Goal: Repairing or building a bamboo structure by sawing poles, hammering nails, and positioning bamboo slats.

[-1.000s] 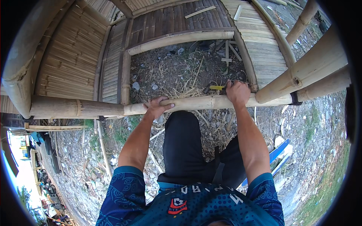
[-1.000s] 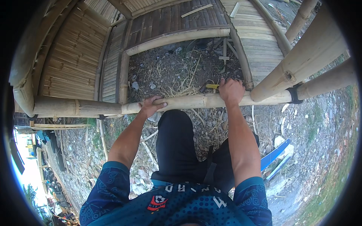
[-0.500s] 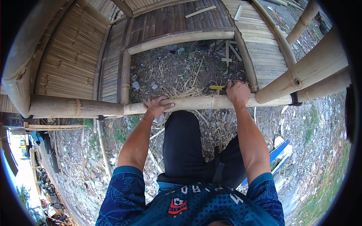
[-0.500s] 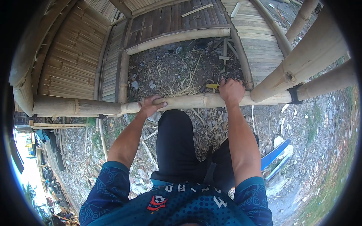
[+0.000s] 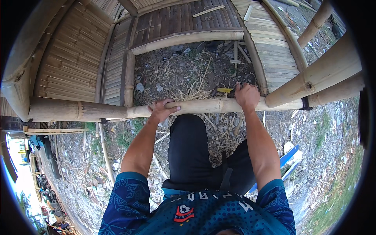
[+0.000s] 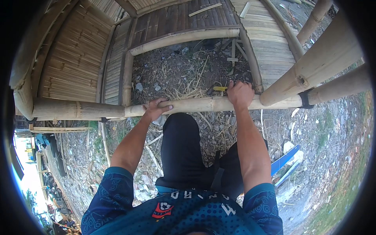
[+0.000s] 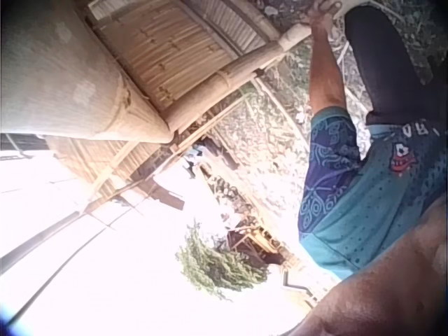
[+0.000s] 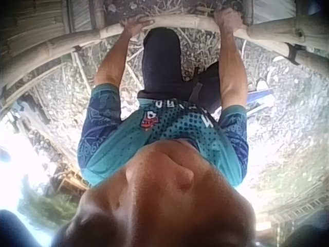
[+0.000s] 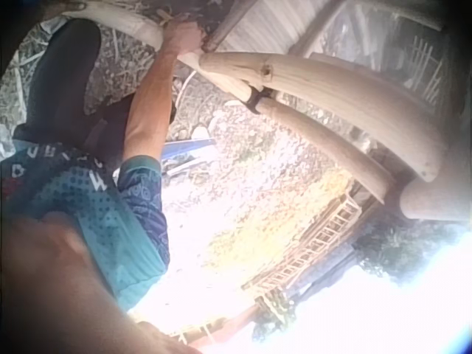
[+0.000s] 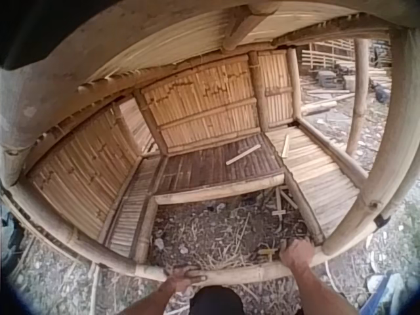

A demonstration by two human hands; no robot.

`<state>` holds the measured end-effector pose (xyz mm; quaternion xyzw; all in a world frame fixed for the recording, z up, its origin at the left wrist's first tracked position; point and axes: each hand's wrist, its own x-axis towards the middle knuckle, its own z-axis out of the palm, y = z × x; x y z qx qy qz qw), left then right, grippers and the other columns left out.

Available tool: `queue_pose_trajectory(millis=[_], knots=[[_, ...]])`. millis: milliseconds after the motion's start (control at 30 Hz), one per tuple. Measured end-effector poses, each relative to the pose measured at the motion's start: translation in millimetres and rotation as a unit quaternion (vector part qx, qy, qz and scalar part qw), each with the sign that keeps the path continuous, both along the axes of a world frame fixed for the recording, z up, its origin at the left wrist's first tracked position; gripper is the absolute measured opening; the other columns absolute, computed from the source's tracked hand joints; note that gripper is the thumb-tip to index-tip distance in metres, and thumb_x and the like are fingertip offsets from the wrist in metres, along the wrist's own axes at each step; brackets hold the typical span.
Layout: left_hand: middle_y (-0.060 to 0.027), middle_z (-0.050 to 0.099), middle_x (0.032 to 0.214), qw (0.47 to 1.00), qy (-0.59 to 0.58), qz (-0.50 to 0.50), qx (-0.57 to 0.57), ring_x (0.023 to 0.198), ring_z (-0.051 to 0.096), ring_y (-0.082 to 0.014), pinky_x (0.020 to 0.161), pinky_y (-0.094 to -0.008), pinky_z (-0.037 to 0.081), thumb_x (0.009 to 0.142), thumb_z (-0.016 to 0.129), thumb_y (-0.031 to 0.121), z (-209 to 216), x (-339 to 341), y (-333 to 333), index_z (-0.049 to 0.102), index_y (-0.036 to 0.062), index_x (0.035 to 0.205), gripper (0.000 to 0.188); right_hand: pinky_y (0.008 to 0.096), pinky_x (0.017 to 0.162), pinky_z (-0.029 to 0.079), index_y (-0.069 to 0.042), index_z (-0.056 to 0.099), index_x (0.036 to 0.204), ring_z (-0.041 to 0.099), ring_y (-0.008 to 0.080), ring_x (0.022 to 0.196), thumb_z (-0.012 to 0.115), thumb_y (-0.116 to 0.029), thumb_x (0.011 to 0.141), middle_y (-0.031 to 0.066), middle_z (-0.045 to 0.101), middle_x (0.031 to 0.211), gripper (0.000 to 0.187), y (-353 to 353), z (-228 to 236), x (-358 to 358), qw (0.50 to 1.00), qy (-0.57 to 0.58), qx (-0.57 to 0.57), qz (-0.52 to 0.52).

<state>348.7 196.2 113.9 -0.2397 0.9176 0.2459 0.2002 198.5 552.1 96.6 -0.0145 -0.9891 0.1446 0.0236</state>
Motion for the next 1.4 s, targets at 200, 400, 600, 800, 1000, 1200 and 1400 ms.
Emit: queue_pose_trajectory(millis=[200, 400, 600, 800, 1000, 1200, 1400], knots=[[-0.0077, 0.068, 0.142, 1.0, 0.018, 0.001, 0.005, 0.146, 0.049, -0.0316, 0.123, -0.0729, -0.004, 0.081, 0.082, 0.07, -7, 3, -7, 0.071, 0.0224, 0.139, 0.076, 0.0513, 0.09, 0.055, -0.004, 0.081, 0.092, 0.072, 0.0361, 0.105, 0.064, -0.044, 0.098, 0.0175, 0.079, 0.096, 0.043, -4, 4, 1, 1.0, 0.005, 0.003, 0.001], [-0.0046, 0.069, 0.14, 1.0, 0.017, -0.002, -0.005, 0.144, 0.052, -0.0306, 0.123, -0.0726, 0.0, 0.082, 0.082, 0.068, -6, 2, -4, 0.072, 0.0205, 0.137, 0.074, 0.0515, 0.087, 0.056, -0.005, 0.082, 0.091, 0.074, 0.0367, 0.1, 0.064, -0.046, 0.097, 0.0188, 0.079, 0.092, 0.045, -4, 2, 1, 1.0, 0.01, 0.002, -0.01], [-0.0054, 0.07, 0.139, 1.0, 0.023, -0.009, -0.011, 0.143, 0.053, -0.0307, 0.123, -0.0728, 0.001, 0.082, 0.082, 0.068, -6, 2, -5, 0.072, 0.02, 0.136, 0.073, 0.0514, 0.088, 0.056, -0.005, 0.082, 0.091, 0.074, 0.0372, 0.1, 0.064, -0.046, 0.097, 0.019, 0.079, 0.091, 0.045, -4, 3, 0, 1.0, 0.017, 0.002, -0.007], [-0.0053, 0.07, 0.138, 0.999, 0.026, -0.009, -0.022, 0.144, 0.049, -0.0324, 0.122, -0.0736, 0.001, 0.082, 0.083, 0.067, -5, 2, -2, 0.073, 0.0203, 0.135, 0.072, 0.0509, 0.088, 0.057, -0.005, 0.082, 0.091, 0.074, 0.0374, 0.102, 0.064, -0.046, 0.097, 0.0197, 0.079, 0.093, 0.045, -3, 6, 1, 1.0, 0.0, 0.003, -0.01], [-0.005, 0.069, 0.14, 0.999, 0.028, -0.009, -0.018, 0.146, 0.045, -0.0333, 0.122, -0.0751, -0.001, 0.082, 0.083, 0.066, -6, 3, -1, 0.073, 0.0222, 0.135, 0.07, 0.0506, 0.09, 0.057, -0.005, 0.082, 0.095, 0.074, 0.0372, 0.104, 0.062, -0.046, 0.099, 0.0198, 0.079, 0.097, 0.046, -2, 6, 0, 1.0, -0.012, 0.007, -0.008], [-0.005, 0.068, 0.142, 1.0, 0.029, -0.003, -0.008, 0.148, 0.045, -0.0322, 0.122, -0.0751, -0.001, 0.082, 0.083, 0.066, -7, 3, -6, 0.073, 0.0225, 0.135, 0.069, 0.0501, 0.092, 0.056, -0.005, 0.082, 0.096, 0.073, 0.0367, 0.107, 0.061, -0.047, 0.099, 0.0203, 0.079, 0.099, 0.047, -5, 11, 0, 0.999, -0.032, 0.009, -0.007], [-0.0052, 0.068, 0.142, 1.0, 0.024, 0.001, -0.01, 0.148, 0.044, -0.0329, 0.123, -0.0746, -0.002, 0.082, 0.083, 0.066, -4, 2, -2, 0.073, 0.0227, 0.135, 0.07, 0.0503, 0.092, 0.056, -0.005, 0.082, 0.097, 0.073, 0.0365, 0.108, 0.061, -0.047, 0.1, 0.0198, 0.08, 0.099, 0.047, -4, 10, 1, 1.0, -0.023, 0.011, -0.009]])
